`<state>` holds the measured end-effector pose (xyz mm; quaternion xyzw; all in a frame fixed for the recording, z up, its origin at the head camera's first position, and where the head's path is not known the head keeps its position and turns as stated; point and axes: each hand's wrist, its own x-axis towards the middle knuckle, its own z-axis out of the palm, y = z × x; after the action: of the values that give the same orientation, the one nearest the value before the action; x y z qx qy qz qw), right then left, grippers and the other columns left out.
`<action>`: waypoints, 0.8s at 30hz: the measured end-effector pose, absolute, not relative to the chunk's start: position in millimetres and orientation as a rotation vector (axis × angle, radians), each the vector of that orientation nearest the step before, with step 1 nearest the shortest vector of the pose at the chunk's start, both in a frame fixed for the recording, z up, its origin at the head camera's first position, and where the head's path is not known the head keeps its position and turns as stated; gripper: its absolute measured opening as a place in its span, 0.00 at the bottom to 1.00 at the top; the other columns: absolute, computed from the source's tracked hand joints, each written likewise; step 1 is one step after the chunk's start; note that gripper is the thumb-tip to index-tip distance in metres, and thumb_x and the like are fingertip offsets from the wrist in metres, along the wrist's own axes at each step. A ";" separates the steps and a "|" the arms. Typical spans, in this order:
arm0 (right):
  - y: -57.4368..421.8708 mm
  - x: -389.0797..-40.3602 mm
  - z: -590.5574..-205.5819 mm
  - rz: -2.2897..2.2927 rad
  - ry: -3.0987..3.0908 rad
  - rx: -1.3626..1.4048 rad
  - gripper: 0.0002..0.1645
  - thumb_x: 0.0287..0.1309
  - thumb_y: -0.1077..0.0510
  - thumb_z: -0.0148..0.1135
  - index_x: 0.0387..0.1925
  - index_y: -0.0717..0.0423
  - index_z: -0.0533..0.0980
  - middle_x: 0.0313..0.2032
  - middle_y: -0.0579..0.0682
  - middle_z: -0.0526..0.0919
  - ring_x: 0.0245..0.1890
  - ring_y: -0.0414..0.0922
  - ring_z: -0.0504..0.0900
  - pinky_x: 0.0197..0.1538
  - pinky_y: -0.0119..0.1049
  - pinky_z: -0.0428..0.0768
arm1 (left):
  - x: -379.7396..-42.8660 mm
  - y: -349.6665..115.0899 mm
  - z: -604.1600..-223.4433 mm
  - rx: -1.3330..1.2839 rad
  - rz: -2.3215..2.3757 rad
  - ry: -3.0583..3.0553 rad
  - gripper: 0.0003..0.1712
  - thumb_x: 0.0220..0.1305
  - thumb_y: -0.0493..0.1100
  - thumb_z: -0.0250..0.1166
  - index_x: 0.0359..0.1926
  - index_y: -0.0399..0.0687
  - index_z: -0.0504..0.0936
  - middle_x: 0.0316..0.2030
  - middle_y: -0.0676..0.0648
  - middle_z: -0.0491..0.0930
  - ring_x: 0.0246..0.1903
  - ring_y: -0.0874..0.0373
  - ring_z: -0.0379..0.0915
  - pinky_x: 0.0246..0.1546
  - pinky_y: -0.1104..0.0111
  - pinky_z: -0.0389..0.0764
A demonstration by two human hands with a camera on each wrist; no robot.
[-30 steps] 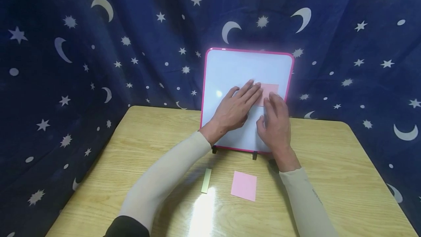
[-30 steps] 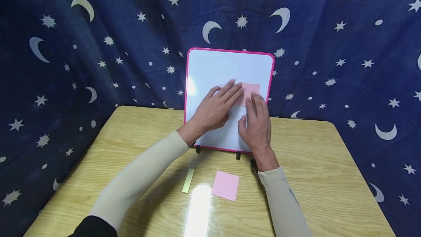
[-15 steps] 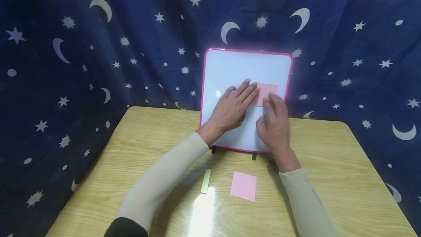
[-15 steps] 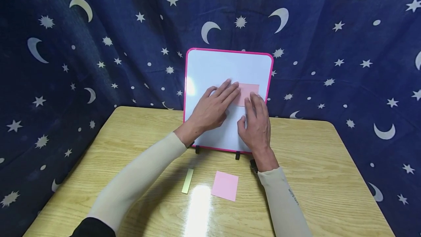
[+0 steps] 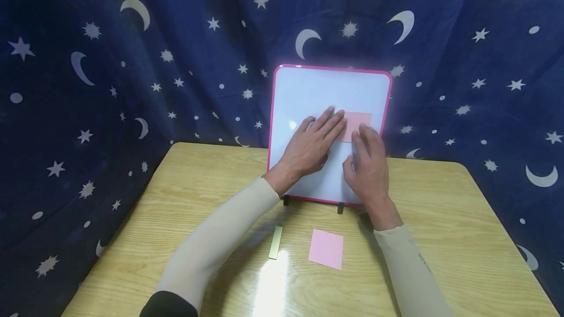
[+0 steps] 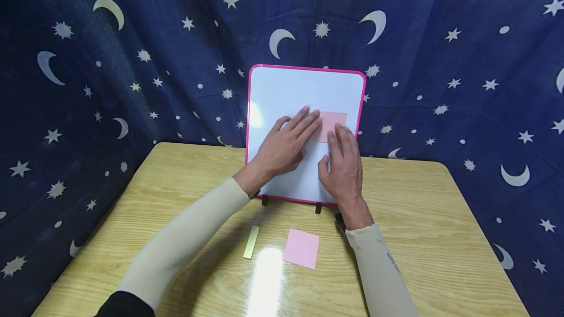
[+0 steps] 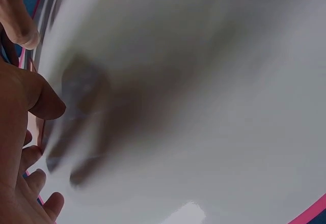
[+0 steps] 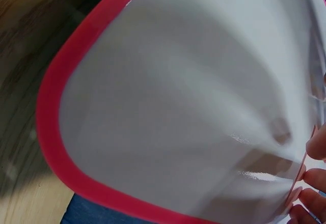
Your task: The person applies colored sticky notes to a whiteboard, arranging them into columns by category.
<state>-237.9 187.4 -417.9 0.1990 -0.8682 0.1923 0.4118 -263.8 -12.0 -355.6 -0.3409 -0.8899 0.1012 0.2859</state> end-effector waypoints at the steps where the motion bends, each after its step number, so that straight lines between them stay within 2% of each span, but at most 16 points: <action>1: 187.5 -238.0 -417.9 0.485 -2.185 0.502 0.36 0.59 0.63 0.61 0.71 0.67 0.72 0.74 0.64 0.67 0.76 0.60 0.64 0.81 0.48 0.57 | -263.8 -12.0 -355.7 -0.912 0.268 -2.379 0.42 0.74 0.50 0.55 0.85 0.51 0.54 0.84 0.50 0.51 0.84 0.52 0.42 0.74 0.55 0.64; 13: 189.7 -237.8 -418.2 0.486 -2.185 0.505 0.35 0.60 0.63 0.61 0.70 0.67 0.73 0.74 0.64 0.68 0.76 0.61 0.65 0.81 0.49 0.58 | -261.0 -11.8 -355.2 -0.915 0.268 -2.389 0.47 0.71 0.53 0.60 0.85 0.50 0.53 0.84 0.49 0.50 0.84 0.52 0.40 0.74 0.54 0.63; 24: 190.2 -234.1 -415.4 0.524 -2.145 0.520 0.35 0.57 0.62 0.63 0.68 0.67 0.75 0.72 0.65 0.71 0.73 0.62 0.68 0.80 0.51 0.61 | -253.4 -14.0 -353.5 -0.934 0.131 -2.373 0.41 0.73 0.52 0.58 0.83 0.48 0.61 0.81 0.49 0.60 0.82 0.53 0.48 0.71 0.55 0.67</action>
<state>-234.1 190.2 -415.4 0.2078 -0.8569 0.2093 0.4227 -253.4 -14.0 -353.5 -0.3501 -0.8894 0.0490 0.2899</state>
